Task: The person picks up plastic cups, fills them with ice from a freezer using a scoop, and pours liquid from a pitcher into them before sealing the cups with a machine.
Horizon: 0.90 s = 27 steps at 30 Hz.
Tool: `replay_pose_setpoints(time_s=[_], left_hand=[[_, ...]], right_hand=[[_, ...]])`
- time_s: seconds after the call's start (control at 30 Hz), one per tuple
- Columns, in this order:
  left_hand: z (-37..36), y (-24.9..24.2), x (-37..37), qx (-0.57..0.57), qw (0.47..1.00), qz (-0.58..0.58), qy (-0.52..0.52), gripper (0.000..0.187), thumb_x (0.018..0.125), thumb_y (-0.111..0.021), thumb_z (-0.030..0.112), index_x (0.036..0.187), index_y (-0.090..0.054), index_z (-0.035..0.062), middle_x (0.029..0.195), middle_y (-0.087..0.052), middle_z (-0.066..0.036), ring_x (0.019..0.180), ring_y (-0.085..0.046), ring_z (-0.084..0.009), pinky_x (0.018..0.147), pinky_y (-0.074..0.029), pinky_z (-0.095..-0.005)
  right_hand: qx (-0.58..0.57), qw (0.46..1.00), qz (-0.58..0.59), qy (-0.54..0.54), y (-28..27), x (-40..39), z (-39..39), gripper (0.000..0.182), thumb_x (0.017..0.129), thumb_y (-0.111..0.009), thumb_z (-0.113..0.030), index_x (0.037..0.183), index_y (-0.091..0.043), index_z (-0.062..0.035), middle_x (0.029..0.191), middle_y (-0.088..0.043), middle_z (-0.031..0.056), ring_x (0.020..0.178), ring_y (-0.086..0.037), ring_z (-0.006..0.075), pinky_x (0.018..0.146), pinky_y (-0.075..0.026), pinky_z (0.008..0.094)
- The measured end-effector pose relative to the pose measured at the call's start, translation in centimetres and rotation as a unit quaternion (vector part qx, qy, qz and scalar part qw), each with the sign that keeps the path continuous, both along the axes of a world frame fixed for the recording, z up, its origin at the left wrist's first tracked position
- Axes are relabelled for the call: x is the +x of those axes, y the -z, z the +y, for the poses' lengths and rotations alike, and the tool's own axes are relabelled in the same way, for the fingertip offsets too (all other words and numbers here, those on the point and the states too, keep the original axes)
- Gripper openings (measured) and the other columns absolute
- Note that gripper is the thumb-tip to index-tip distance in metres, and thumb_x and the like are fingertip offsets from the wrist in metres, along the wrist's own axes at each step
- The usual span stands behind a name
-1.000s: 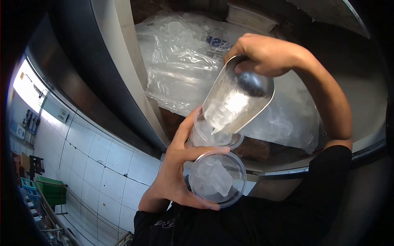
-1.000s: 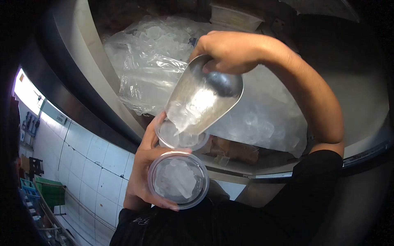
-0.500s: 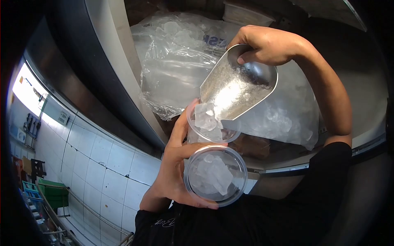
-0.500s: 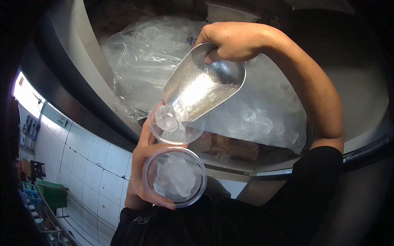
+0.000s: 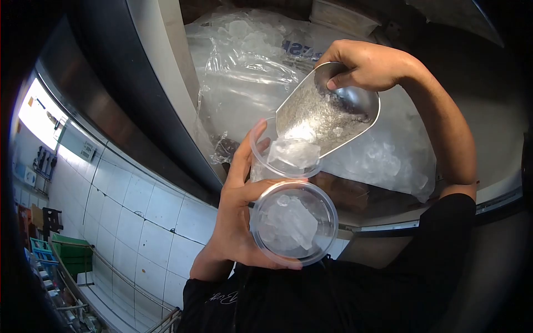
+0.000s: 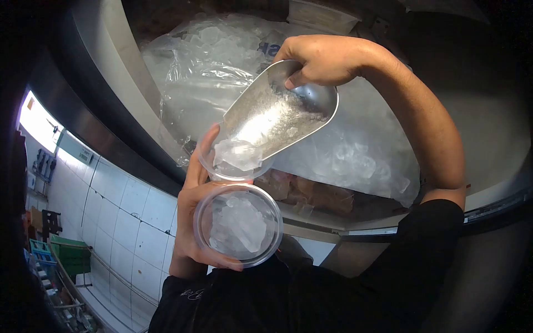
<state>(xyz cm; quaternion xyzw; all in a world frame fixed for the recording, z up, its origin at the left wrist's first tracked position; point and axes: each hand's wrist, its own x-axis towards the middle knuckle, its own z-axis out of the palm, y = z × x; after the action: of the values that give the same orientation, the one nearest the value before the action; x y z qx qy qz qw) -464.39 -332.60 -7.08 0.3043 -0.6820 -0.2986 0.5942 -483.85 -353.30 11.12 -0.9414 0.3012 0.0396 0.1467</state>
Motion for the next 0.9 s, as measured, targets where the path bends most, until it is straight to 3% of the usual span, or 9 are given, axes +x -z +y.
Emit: replay_pose_setpoints(time_s=[0.13,0.23,0.37,0.4,0.57,0.63,0.7,0.83,0.9], left_hand=[[0.2,-0.8,0.5,-0.006,1.0,0.003,0.006,0.091,0.038,-0.095,0.051,0.118,-0.075,0.0129,0.161,-0.013,-0.029,0.15,-0.019,-0.0467,0.119,-0.021,-0.0558],[0.5,-1.5,0.6,-0.001,1.0,0.013,0.019,0.093,0.038,-0.095,0.052,0.119,-0.075,0.0113,0.161,-0.012,-0.029,0.15,-0.017,-0.0463,0.12,-0.02,-0.0556],[0.1,-0.9,0.0,0.016,0.998,0.058,0.03,0.095,0.037,-0.093,0.053,0.119,-0.075,0.01,0.161,-0.011,-0.029,0.15,-0.016,-0.046,0.12,-0.019,-0.055],[0.1,-1.1,0.1,0.007,0.998,0.052,0.028,0.096,0.036,-0.093,0.054,0.119,-0.074,0.0098,0.161,-0.01,-0.029,0.15,-0.016,-0.046,0.12,-0.019,-0.0547],[-0.2,-1.0,0.6,-0.034,0.999,0.035,0.017,0.097,0.034,-0.092,0.056,0.118,-0.075,0.0101,0.161,-0.011,-0.032,0.15,-0.016,-0.0464,0.119,-0.018,-0.0557],[-0.3,-0.4,0.6,-0.054,0.997,0.047,0.011,0.099,0.033,-0.092,0.058,0.117,-0.076,0.0103,0.16,-0.014,-0.033,0.15,-0.017,-0.0468,0.119,-0.018,-0.0566],[-0.5,-0.1,0.8,-0.069,0.996,0.06,0.007,0.098,0.037,-0.092,0.046,0.124,-0.069,0.0092,0.159,-0.019,-0.03,0.148,-0.022,-0.0443,0.119,-0.021,-0.055],[1.2,-1.5,0.1,0.135,0.963,0.233,-0.01,0.101,0.044,-0.092,0.023,0.137,-0.056,0.0069,0.157,-0.028,-0.025,0.145,-0.032,-0.0393,0.119,-0.027,-0.0517],[1.7,-2.7,-0.2,0.247,0.904,0.346,-0.03,0.105,0.048,-0.092,0.011,0.144,-0.05,0.0058,0.156,-0.033,-0.022,0.144,-0.036,-0.0368,0.119,-0.031,-0.0501]], right_hand=[[-0.013,0.999,-0.025,0.034,-0.9,0.1,0.4,0.024,0.089,-0.067,-0.008,0.112,-0.07,0.0012,0.096,-0.073,0.0094,0.092,-0.067,0.0197,0.09,-0.052,0.0359],[-0.007,0.999,-0.028,0.042,-1.2,0.0,-0.1,0.041,0.09,-0.07,-0.015,0.127,-0.064,0.0008,0.114,-0.071,0.0172,0.105,-0.068,0.026,0.094,-0.052,0.0365],[-0.056,0.998,-0.004,0.011,-0.2,0.3,-0.3,0.043,0.091,-0.069,-0.016,0.128,-0.062,0.0023,0.114,-0.07,0.0173,0.107,-0.068,0.0266,0.095,-0.052,0.0371],[-0.005,1.0,0.011,0.027,-0.9,0.7,0.3,0.046,0.091,-0.07,-0.018,0.131,-0.06,0.0019,0.118,-0.069,0.0183,0.111,-0.066,0.0262,0.097,-0.051,0.0376],[0.047,0.998,-0.033,0.03,-0.6,-0.6,-2.0,0.052,0.088,-0.073,-0.026,0.131,-0.06,0.0005,0.121,-0.067,0.0168,0.112,-0.064,0.026,0.098,-0.05,0.0375],[0.069,0.993,-0.087,0.042,-1.0,-1.6,-3.1,0.042,0.087,-0.074,-0.024,0.12,-0.063,-0.0002,0.109,-0.067,0.0115,0.102,-0.064,0.022,0.092,-0.05,0.0345],[0.084,0.977,-0.177,0.078,-1.8,-2.9,-4.0,0.02,0.086,-0.073,-0.017,0.098,-0.068,-0.0018,0.086,-0.068,0.0016,0.082,-0.065,0.0141,0.081,-0.052,0.029],[-0.018,0.952,-0.192,0.236,-1.8,-4.8,-7.3,0.036,0.087,-0.071,-0.014,0.119,-0.067,-0.0003,0.11,-0.07,0.0132,0.104,-0.065,0.0216,0.093,-0.051,0.0341],[-0.204,0.968,-0.043,0.137,-0.1,-5.4,-10.4,0.042,0.086,-0.067,-0.01,0.126,-0.064,0.0005,0.121,-0.067,0.019,0.112,-0.064,0.0261,0.097,-0.05,0.0355]])
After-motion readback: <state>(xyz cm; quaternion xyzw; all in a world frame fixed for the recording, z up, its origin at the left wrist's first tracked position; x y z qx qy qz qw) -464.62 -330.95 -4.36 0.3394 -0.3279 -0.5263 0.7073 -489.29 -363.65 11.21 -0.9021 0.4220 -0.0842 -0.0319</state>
